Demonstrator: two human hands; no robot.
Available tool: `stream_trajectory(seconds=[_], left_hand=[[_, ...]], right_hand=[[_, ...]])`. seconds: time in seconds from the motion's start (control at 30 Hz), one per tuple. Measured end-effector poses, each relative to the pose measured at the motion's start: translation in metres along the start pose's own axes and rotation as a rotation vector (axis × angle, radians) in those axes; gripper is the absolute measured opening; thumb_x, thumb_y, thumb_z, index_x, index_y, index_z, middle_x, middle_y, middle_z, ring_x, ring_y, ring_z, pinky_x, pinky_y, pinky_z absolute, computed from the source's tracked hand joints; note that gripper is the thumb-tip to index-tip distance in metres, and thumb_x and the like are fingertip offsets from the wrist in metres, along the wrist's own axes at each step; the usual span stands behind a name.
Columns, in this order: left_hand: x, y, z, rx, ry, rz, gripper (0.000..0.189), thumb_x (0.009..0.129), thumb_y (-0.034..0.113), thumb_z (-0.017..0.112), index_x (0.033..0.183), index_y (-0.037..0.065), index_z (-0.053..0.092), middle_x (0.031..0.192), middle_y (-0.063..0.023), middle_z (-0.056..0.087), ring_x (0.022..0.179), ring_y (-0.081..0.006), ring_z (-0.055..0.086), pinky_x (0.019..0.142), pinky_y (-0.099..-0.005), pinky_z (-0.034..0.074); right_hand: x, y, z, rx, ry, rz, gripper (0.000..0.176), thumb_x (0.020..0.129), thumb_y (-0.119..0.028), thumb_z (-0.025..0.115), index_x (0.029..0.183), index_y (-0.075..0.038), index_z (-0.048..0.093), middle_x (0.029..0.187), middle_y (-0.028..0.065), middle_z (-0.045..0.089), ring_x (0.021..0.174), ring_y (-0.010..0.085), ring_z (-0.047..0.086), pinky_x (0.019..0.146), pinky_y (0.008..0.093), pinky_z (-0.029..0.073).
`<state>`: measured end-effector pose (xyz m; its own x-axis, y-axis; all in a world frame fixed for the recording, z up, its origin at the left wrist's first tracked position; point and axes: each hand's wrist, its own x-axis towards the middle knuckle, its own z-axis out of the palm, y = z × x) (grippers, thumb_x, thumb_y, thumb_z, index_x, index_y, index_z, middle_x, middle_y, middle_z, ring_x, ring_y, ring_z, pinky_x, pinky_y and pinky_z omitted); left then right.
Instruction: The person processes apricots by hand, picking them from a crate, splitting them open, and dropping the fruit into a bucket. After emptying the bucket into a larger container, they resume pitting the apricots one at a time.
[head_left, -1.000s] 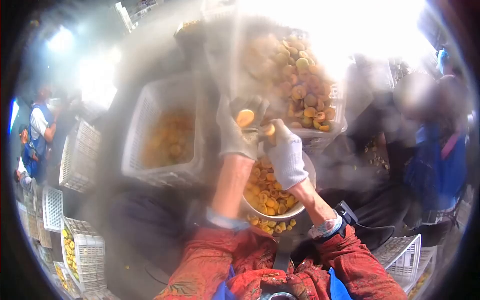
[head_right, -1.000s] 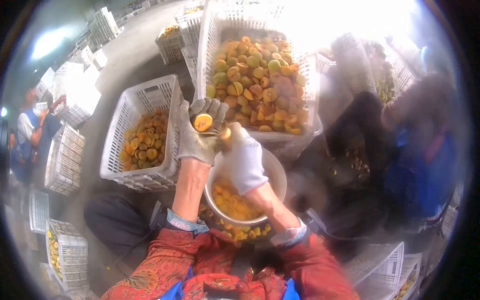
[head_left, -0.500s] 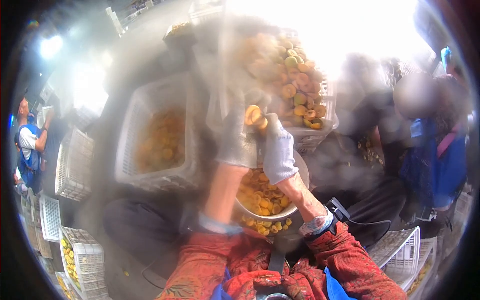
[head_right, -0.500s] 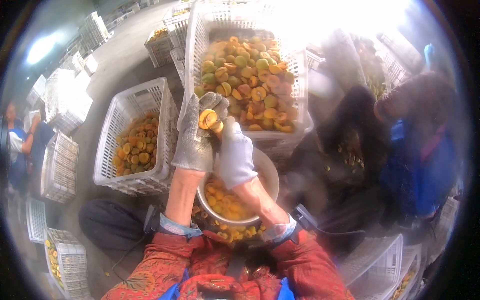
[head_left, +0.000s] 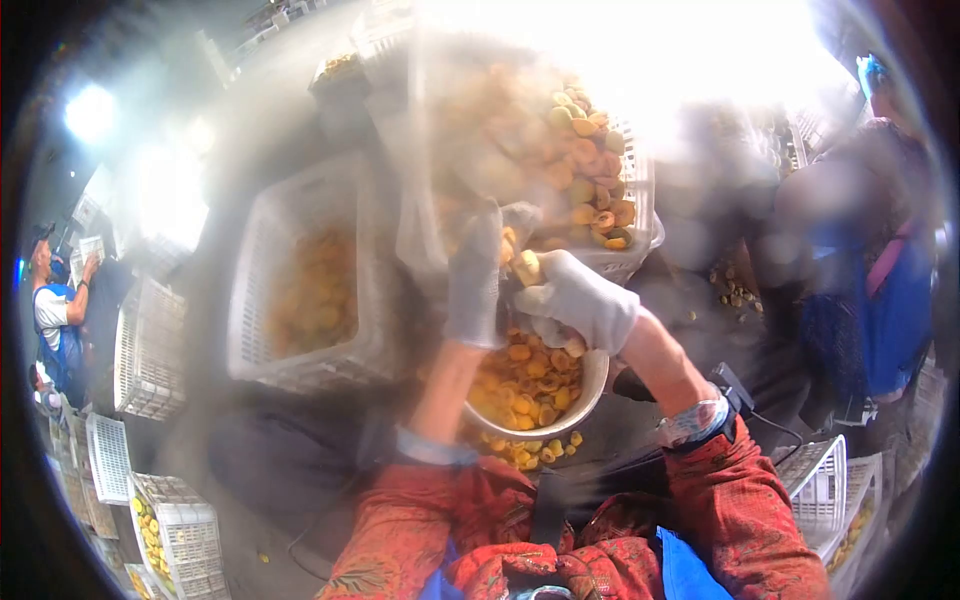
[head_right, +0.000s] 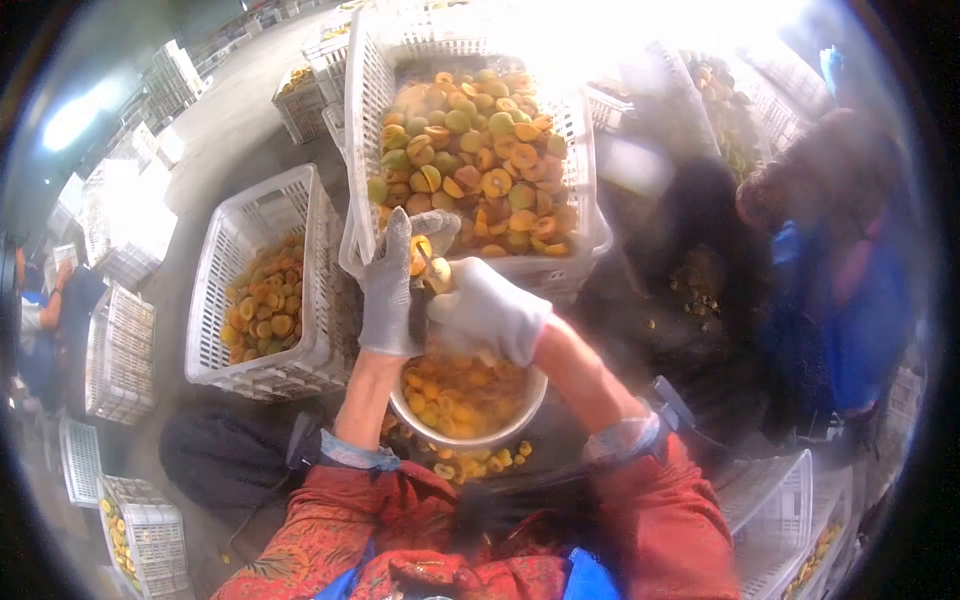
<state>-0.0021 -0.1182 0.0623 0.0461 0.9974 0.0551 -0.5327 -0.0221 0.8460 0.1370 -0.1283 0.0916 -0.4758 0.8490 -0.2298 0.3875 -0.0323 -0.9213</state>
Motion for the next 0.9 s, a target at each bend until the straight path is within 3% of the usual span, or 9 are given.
stream_trajectory(seconds=[0.2, 0.3, 0.4, 0.47, 0.5, 0.6, 0.73, 0.83, 0.9], left_hand=[[-0.003, 0.024, 0.008, -0.2, -0.014, -0.138, 0.04, 0.093, 0.041, 0.054, 0.092, 0.002, 0.064, 0.093, -0.0127, 0.066, 0.087, -0.0245, 0.065, 0.076, -0.0348, 0.054], [-0.001, 0.033, -0.003, -0.135, 0.067, -0.294, 0.037, 0.09, 0.038, 0.058, 0.075, 0.005, 0.062, 0.08, -0.0124, 0.065, 0.081, -0.0254, 0.066, 0.068, -0.0357, 0.055], [0.0, 0.019, -0.003, -0.196, 0.207, -0.211, 0.047, 0.094, 0.038, 0.045, 0.062, 0.005, 0.056, 0.063, -0.0124, 0.057, 0.061, -0.0267, 0.058, 0.076, -0.0431, 0.054], [-0.003, 0.021, -0.003, -0.362, 0.275, -0.218, 0.048, 0.093, 0.034, 0.048, 0.051, 0.011, 0.043, 0.05, -0.0093, 0.045, 0.05, -0.0271, 0.054, 0.073, -0.0497, 0.055], [-0.003, 0.021, -0.005, -0.364, 0.278, -0.22, 0.048, 0.093, 0.034, 0.048, 0.051, 0.011, 0.043, 0.05, -0.0093, 0.045, 0.05, -0.0271, 0.054, 0.073, -0.0497, 0.055], [-0.008, 0.014, -0.009, -0.448, 0.025, -0.116, 0.051, 0.096, 0.036, 0.044, 0.052, 0.01, 0.043, 0.047, -0.0079, 0.044, 0.046, -0.0268, 0.052, 0.072, -0.0511, 0.056], [-0.006, -0.005, -0.004, -0.522, 0.079, -0.052, 0.053, 0.097, 0.04, 0.043, 0.053, 0.009, 0.045, 0.047, -0.0099, 0.045, 0.047, -0.0267, 0.053, 0.072, -0.0516, 0.055], [-0.008, -0.008, -0.001, -0.391, 0.006, 0.154, 0.051, 0.095, 0.045, 0.045, 0.062, 0.008, 0.053, 0.058, -0.0103, 0.054, 0.05, -0.0253, 0.055, 0.07, -0.0489, 0.055], [-0.008, 0.005, 0.0, -0.223, 0.06, -0.102, 0.038, 0.091, 0.046, 0.055, 0.089, 0.01, 0.064, 0.084, -0.0087, 0.066, 0.081, -0.0219, 0.064, 0.089, -0.0394, 0.051]], right_hand=[[-0.021, -0.019, 0.002, 0.055, -0.064, 0.052, 0.016, 0.082, -0.011, 0.059, 0.093, 0.001, 0.058, 0.07, 0.0047, 0.059, 0.05, 0.0121, 0.053, 0.044, 0.0258, 0.042], [0.0, 0.021, 0.02, -0.184, 0.158, -0.174, 0.014, 0.082, -0.008, 0.06, 0.093, 0.001, 0.058, 0.074, 0.0065, 0.06, 0.058, 0.015, 0.058, 0.05, 0.027, 0.044], [0.012, 0.046, 0.036, -0.409, 0.321, -0.378, 0.023, 0.076, -0.019, 0.065, 0.084, 0.002, 0.06, 0.067, 0.0137, 0.059, 0.059, 0.0228, 0.058, 0.055, 0.0348, 0.046], [0.007, 0.024, 0.028, -0.323, 0.066, -0.119, 0.022, 0.076, -0.019, 0.066, 0.082, 0.002, 0.06, 0.068, 0.0155, 0.06, 0.061, 0.0265, 0.058, 0.057, 0.0359, 0.046], [0.001, 0.012, 0.024, -0.236, -0.178, 0.136, 0.022, 0.076, -0.019, 0.066, 0.08, 0.002, 0.061, 0.069, 0.0173, 0.06, 0.063, 0.0303, 0.057, 0.058, 0.037, 0.046], [-0.009, 0.019, 0.028, -0.203, -0.029, -0.051, 0.021, 0.076, -0.017, 0.064, 0.081, 0.003, 0.062, 0.069, 0.0172, 0.061, 0.063, 0.0345, 0.057, 0.058, 0.0387, 0.047], [-0.011, 0.036, 0.045, -0.436, 0.348, -0.383, 0.025, 0.074, -0.013, 0.065, 0.094, 0.002, 0.058, 0.07, 0.0192, 0.06, 0.067, 0.0374, 0.06, 0.06, 0.0406, 0.048], [-0.014, 0.019, 0.033, -0.393, 0.197, -0.205, 0.038, 0.073, -0.002, 0.064, 0.11, 0.001, 0.053, 0.091, 0.0235, 0.062, 0.089, 0.0394, 0.062, 0.072, 0.0424, 0.048], [-0.008, 0.019, 0.026, -0.468, 0.271, -0.236, 0.039, 0.073, -0.001, 0.063, 0.111, -0.001, 0.053, 0.091, 0.0227, 0.062, 0.089, 0.0403, 0.06, 0.072, 0.0422, 0.048]])
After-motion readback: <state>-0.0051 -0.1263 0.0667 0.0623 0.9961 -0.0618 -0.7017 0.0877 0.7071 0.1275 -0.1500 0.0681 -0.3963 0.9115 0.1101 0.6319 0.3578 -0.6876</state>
